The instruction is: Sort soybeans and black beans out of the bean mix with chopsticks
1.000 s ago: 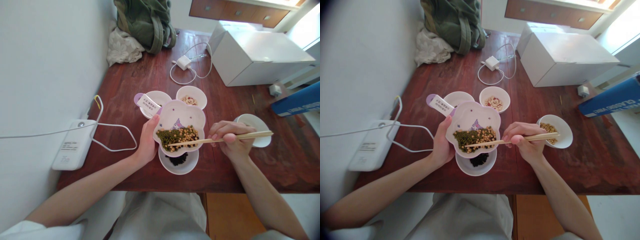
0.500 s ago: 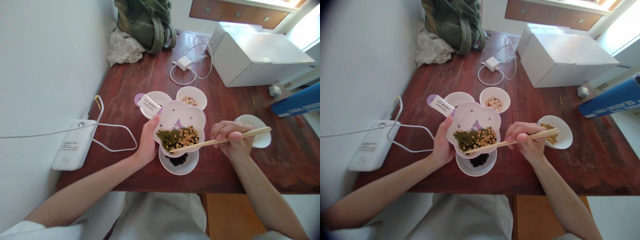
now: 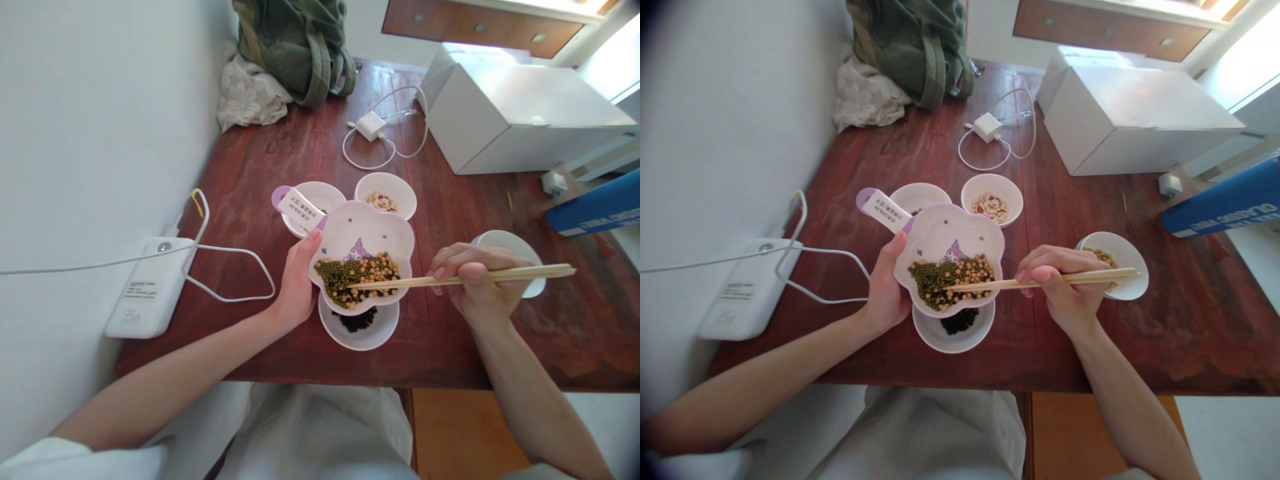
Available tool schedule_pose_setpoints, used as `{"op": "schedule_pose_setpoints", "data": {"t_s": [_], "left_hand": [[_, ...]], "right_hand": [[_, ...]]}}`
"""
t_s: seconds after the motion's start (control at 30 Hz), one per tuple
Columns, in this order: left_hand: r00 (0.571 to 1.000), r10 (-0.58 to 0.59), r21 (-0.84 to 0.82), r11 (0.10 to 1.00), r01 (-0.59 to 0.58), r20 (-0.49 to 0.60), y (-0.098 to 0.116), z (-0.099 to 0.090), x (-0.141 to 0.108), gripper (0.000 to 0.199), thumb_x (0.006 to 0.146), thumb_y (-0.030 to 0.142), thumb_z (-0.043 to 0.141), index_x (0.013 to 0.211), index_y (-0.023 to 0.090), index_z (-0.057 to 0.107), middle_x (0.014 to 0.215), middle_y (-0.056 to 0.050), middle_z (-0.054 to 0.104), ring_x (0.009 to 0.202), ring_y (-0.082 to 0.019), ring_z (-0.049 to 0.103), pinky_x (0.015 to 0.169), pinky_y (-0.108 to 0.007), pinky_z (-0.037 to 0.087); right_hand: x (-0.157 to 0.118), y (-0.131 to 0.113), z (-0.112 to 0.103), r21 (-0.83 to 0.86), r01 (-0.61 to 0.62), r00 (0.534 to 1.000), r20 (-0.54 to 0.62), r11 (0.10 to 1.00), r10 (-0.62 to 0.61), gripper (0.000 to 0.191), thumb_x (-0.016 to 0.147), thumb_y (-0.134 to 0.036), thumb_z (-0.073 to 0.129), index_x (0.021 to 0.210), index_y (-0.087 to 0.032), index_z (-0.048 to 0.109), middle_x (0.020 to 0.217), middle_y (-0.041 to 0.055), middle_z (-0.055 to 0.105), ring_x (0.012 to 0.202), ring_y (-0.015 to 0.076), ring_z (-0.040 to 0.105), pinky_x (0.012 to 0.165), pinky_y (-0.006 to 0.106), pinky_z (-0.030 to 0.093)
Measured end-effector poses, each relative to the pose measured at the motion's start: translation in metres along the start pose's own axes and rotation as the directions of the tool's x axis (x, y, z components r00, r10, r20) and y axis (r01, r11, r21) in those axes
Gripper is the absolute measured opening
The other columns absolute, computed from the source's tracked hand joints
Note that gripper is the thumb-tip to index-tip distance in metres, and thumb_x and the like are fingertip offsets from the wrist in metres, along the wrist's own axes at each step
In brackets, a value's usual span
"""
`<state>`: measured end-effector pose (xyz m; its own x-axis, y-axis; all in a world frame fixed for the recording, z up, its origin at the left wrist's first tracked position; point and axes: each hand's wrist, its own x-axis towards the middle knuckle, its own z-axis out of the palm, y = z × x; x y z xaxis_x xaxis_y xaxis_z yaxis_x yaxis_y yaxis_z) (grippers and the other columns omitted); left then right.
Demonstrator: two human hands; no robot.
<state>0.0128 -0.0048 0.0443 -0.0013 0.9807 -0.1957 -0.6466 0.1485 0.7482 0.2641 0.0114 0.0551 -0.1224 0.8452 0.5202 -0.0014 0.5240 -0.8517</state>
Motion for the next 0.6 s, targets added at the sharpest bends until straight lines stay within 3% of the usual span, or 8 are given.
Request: {"op": "schedule_pose_setpoints", "data": {"t_s": [0.13,0.23,0.6], "left_hand": [[1.0,0.001,0.004,1.0,-0.001,-0.019,0.0,0.001,0.0,0.04,0.092,0.059,0.078,0.096,0.019,0.081,0.1,-0.007,0.086,0.114,-0.033,0.08,0.097,-0.042,0.065],[1.0,-0.003,0.005,1.0,0.003,-0.021,0.0,0.001,0.0,0.041,0.092,0.06,0.078,0.095,0.019,0.081,0.099,-0.007,0.086,0.113,-0.033,0.081,0.095,-0.042,0.066],[1.0,-0.009,-0.002,1.0,0.009,-0.025,0.002,0.003,-0.001,0.04,0.09,0.058,0.08,0.096,0.019,0.079,0.099,-0.006,0.086,0.113,-0.033,0.08,0.097,-0.042,0.065]], "right_hand": [[-0.002,0.0,0.005,0.094,-0.177,0.984,0.043,0.98,0.174,0.034,0.098,-0.047,0.08,0.078,-0.021,0.085,0.068,0.0052,0.074,0.046,0.0144,0.061,0.036,0.027,0.046],[-0.003,0.001,0.009,0.141,-0.239,0.97,0.065,0.961,0.232,0.034,0.099,-0.046,0.079,0.079,-0.02,0.085,0.07,0.0052,0.074,0.048,0.0134,0.062,0.036,0.025,0.046],[0.003,0.001,0.012,0.22,-0.187,0.982,0.054,0.957,0.179,0.037,0.097,-0.049,0.081,0.075,-0.019,0.084,0.066,0.0056,0.073,0.044,0.0129,0.06,0.031,0.023,0.042]]}}
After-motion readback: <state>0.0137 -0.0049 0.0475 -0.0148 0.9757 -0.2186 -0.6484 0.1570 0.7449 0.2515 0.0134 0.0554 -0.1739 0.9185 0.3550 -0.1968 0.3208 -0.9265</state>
